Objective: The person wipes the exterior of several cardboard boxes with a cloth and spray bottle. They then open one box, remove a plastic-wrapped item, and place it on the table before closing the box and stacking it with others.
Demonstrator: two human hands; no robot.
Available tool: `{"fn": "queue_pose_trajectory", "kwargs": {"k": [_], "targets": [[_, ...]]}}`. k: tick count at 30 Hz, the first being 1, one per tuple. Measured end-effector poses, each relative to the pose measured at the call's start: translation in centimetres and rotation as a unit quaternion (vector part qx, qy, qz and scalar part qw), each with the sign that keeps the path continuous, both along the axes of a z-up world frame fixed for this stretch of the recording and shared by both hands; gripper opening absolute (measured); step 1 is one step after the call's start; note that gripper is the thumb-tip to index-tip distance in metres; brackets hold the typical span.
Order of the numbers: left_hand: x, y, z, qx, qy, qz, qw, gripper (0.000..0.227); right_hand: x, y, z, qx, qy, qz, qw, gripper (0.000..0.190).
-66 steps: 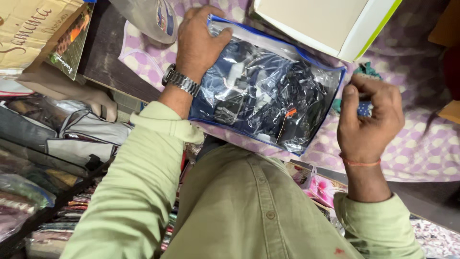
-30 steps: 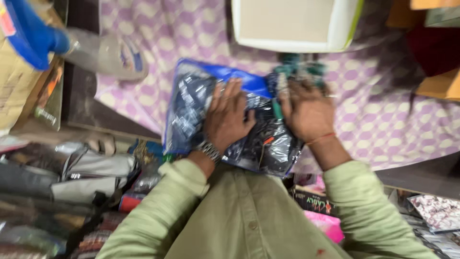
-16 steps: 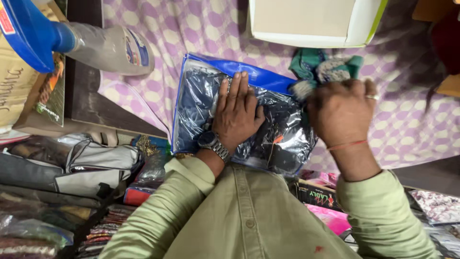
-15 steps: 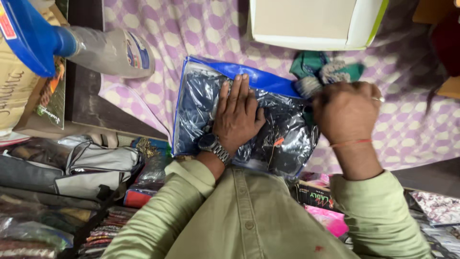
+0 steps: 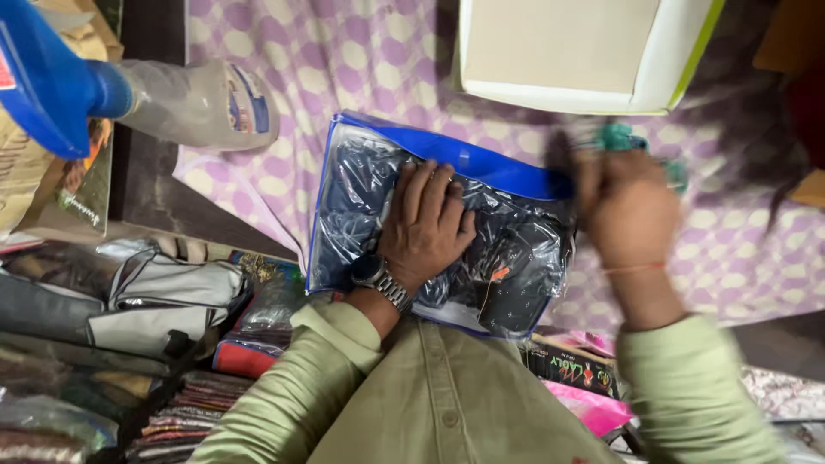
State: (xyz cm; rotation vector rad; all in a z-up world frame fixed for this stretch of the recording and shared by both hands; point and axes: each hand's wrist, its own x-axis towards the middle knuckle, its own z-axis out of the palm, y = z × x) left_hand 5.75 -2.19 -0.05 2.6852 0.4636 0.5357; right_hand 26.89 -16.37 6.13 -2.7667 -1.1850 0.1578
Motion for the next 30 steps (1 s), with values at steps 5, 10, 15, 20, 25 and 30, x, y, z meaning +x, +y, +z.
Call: {"fn": "queue_pose_trajectory", "kwargs": {"k": [5, 10, 15, 20, 25, 30], "targets": [[-0.6, 0.1, -2.0, -0.147, 0.037, -0.001, 0.988, 0.045, -8.3, 10.5, -4.0, 0.168, 0.135, 0.116, 0.969, 0.026], [-0.6, -1.2, -1.4, -0.115, 0.067, 0.023, 0.991, 0.054, -9.9, 18.8, -4.6, 0.229, 0.236, 0.259, 0.908, 0.033], [0.4, 0.1, 0.2, -0.034, 0.033, 0.021, 0.999, 0.036, -3.3, 9.5, -3.7, 0.096, 0.262, 0.327, 0.903, 0.043], [0.7, 0.6, 0.8, -0.025, 0.02, 0.029, 0.999, 0.034, 0.7, 0.5, 0.9, -0.044, 0.235, 0.138, 0.961, 0.031], [1.5, 0.1, 0.5, -0.022, 0.026, 0.053, 0.998, 0.049, -0.6, -4.7, -1.4, 0.375, 0.407, -0.241, 0.797, 0.039], [3.7, 0.5, -0.3, 0.008, 0.065, 0.116, 0.991, 0.049, -9.5, -10.7, -4.9, 0.252, 0.271, -0.132, 0.92, 0.041]]}}
